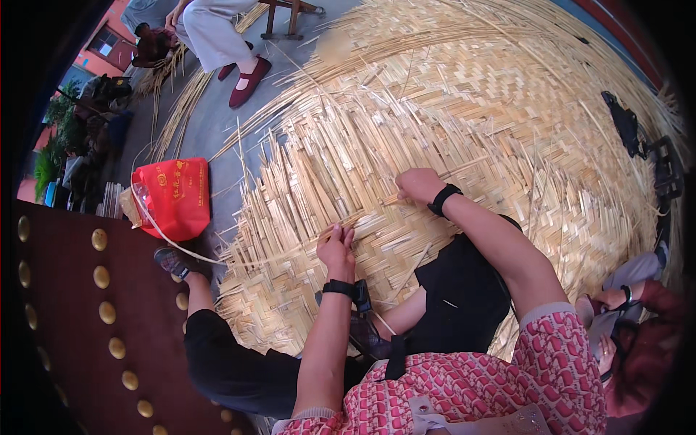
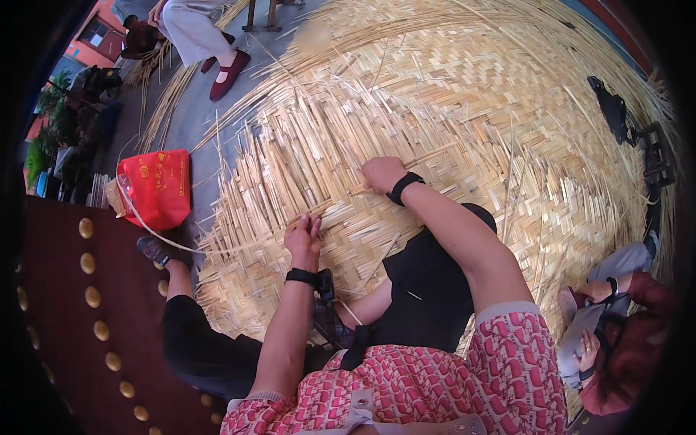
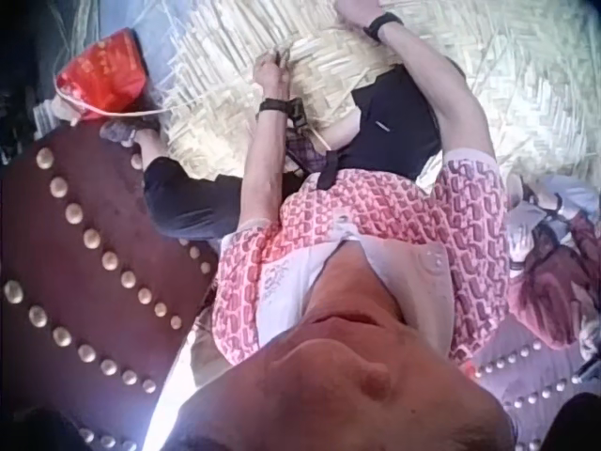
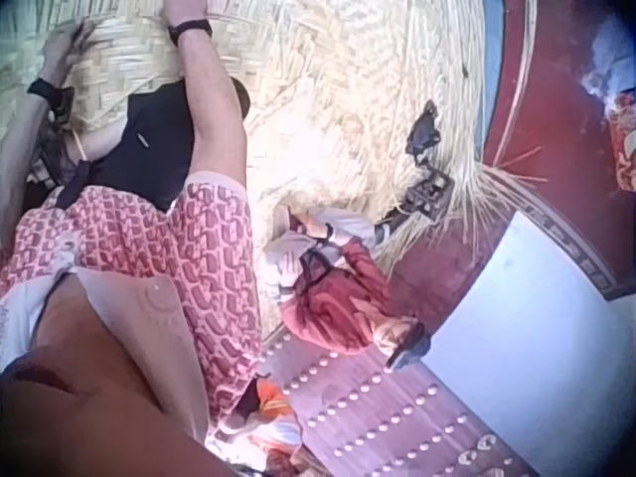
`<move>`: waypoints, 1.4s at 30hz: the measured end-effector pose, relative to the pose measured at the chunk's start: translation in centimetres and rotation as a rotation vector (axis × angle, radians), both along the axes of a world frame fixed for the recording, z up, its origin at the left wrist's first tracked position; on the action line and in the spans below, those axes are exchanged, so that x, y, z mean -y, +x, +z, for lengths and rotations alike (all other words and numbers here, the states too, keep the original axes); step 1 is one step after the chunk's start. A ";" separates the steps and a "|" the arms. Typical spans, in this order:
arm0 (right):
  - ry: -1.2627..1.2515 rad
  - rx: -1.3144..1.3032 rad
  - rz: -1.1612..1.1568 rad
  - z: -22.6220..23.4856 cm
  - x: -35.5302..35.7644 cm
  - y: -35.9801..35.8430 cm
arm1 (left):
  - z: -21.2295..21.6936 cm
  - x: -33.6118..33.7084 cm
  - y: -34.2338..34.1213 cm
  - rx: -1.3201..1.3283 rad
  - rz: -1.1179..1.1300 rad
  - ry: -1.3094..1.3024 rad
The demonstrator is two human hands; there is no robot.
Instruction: Weaving thin bamboo strips together to create a large floor mat.
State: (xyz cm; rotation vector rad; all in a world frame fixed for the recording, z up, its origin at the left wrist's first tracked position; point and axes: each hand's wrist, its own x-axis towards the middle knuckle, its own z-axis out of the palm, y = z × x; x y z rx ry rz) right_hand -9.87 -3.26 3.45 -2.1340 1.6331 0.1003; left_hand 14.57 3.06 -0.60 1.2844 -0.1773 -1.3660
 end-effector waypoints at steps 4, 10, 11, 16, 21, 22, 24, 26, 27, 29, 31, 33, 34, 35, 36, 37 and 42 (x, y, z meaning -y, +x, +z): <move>0.044 -0.092 -0.013 4.2 -0.9 -3.8 | 2.2 -1.6 -0.5 0.054 -0.421 0.151; -0.539 -0.126 0.160 8.2 -1.4 -0.2 | 5.1 4.7 -8.9 1.594 -0.878 -0.651; -0.653 -0.010 0.190 9.3 -0.9 0.3 | 4.6 5.9 -9.7 1.574 -0.942 -0.620; -0.626 0.377 -0.193 5.2 1.0 -1.5 | 2.6 9.9 -8.9 1.026 -0.881 -0.249; -0.234 0.698 -0.444 -2.9 1.7 -2.2 | 2.8 11.8 -9.7 0.515 -0.896 0.007; -0.213 0.630 -0.455 -2.9 2.0 -1.6 | 2.9 12.0 -9.4 0.490 -0.920 0.047; -0.108 0.774 -0.560 -2.8 3.0 -1.3 | 3.3 12.2 -9.2 0.368 -0.861 0.160; 0.033 0.912 -0.677 -0.6 3.2 -1.4 | 4.7 11.7 -9.5 0.255 -0.782 0.172; 0.054 0.955 -0.648 -1.1 3.4 -1.9 | 5.6 10.7 -9.5 0.208 -0.732 0.131; 0.081 1.037 -0.592 -0.8 3.6 -2.9 | 5.9 10.2 -9.9 0.188 -0.716 0.073; 0.052 0.995 -0.600 -0.8 3.3 -3.0 | 5.1 10.2 -9.7 0.254 -0.761 0.049; -0.036 0.949 -0.558 -1.3 3.7 -2.6 | 2.7 11.1 -10.0 0.159 -0.762 0.044; -0.041 0.948 -0.555 -0.8 3.6 -2.3 | 2.4 11.1 -9.9 0.210 -0.766 0.049; -0.045 0.948 -0.550 -0.2 3.4 -2.0 | 2.1 11.3 -9.7 0.262 -0.769 0.055; -0.049 0.948 -0.544 0.4 3.3 -1.6 | 1.9 11.8 -9.5 0.224 -0.773 0.136; -0.072 0.914 -0.580 0.2 3.1 -2.0 | 2.3 11.6 -9.9 0.133 -0.751 0.121; -0.157 1.067 -0.761 0.7 2.7 -1.5 | 2.8 10.5 -9.2 -0.175 -0.789 -0.060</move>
